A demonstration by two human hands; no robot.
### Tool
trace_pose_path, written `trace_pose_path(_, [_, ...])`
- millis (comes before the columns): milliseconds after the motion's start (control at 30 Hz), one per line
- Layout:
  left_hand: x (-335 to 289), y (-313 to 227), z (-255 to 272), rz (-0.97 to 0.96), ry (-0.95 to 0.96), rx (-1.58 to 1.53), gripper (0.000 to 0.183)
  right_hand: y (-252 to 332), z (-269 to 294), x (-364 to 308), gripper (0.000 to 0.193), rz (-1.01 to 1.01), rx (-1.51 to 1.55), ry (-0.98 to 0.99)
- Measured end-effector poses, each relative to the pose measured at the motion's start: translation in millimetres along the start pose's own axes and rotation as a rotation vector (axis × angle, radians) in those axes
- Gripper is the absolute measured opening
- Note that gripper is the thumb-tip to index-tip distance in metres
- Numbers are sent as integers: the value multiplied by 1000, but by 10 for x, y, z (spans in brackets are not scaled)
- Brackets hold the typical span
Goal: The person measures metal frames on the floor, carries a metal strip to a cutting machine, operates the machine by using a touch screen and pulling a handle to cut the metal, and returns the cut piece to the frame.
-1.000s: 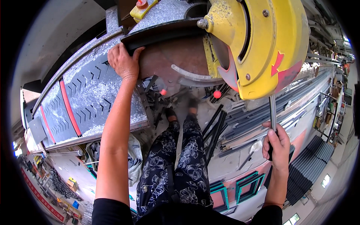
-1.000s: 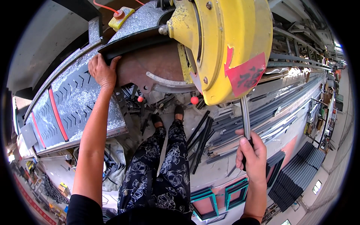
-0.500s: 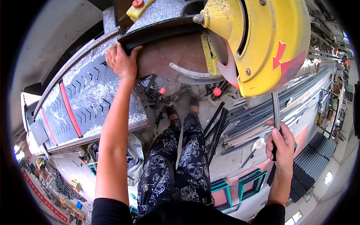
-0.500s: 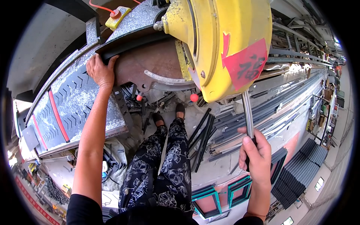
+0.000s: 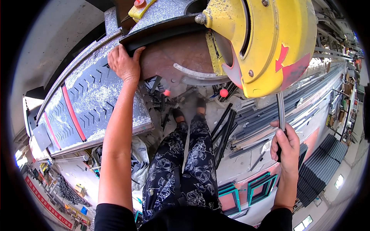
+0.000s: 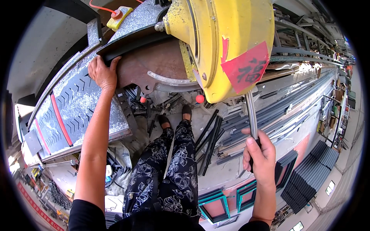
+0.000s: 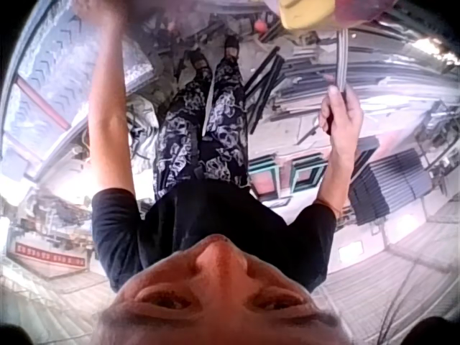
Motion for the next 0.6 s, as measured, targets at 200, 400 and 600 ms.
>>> trace_pose_path(200, [-18, 8, -4, -6, -25, 22, 71, 119, 57, -69, 31, -10, 14, -10])
trace_pose_path(400, [-29, 53, -52, 36, 40, 33, 72, 160, 66, -90, 31, -10, 11, -2])
trace_pose_path(600, [-13, -27, 12, -5, -12, 10, 68, 87, 64, -55, 31, -4, 16, -9])
Point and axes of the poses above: each hand's wrist, its own x-axis towards the middle knuckle, its own z-axis out of the back of the hand, y = z × x, the point moved 10 cm from there along x, towards the middle knuckle, and after that the axes turned 11 degrees about -y, right-handed, at the moved point
